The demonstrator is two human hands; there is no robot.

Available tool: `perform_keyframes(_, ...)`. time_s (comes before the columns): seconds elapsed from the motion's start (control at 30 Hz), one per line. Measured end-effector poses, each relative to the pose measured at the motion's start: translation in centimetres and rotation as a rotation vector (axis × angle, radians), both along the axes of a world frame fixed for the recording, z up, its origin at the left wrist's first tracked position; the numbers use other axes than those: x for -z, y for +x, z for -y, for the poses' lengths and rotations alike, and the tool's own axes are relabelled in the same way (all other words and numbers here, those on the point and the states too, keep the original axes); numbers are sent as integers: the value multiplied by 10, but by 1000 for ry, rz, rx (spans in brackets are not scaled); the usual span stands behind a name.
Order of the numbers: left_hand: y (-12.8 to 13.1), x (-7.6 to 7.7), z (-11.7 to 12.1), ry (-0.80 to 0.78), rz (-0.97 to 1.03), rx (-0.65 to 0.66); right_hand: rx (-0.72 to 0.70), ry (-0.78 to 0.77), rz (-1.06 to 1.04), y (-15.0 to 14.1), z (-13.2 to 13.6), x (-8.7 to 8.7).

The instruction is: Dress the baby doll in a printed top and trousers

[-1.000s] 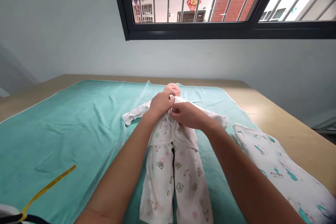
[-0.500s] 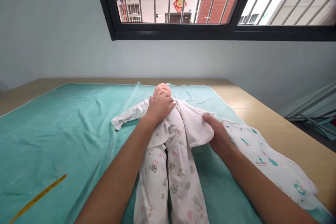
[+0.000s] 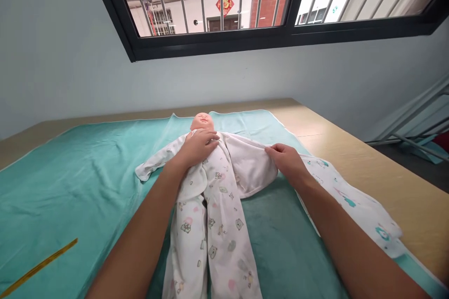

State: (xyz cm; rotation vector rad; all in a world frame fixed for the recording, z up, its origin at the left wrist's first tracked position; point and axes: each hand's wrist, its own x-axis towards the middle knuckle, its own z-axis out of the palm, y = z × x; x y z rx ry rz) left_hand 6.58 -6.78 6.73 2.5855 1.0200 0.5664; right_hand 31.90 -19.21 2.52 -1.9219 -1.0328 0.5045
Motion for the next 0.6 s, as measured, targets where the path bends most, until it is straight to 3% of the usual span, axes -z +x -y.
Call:
perform_keyframes(0.2, -4, 1, -4, -27, 59, 16, -66, -303, 449, -3, -3, 12)
perform_keyframes(0.37, -6, -2, -2, -46, 72, 19, -87, -442, 622, -7, -2, 17)
perform_keyframes(0.47, -10, -3, -2, -101, 120, -9, -69, -366, 721, -8, 0, 19)
perform_keyframes(0.6, -12, -2, -5, -82, 204, -74, -158, 19, 884, -18, -1, 25)
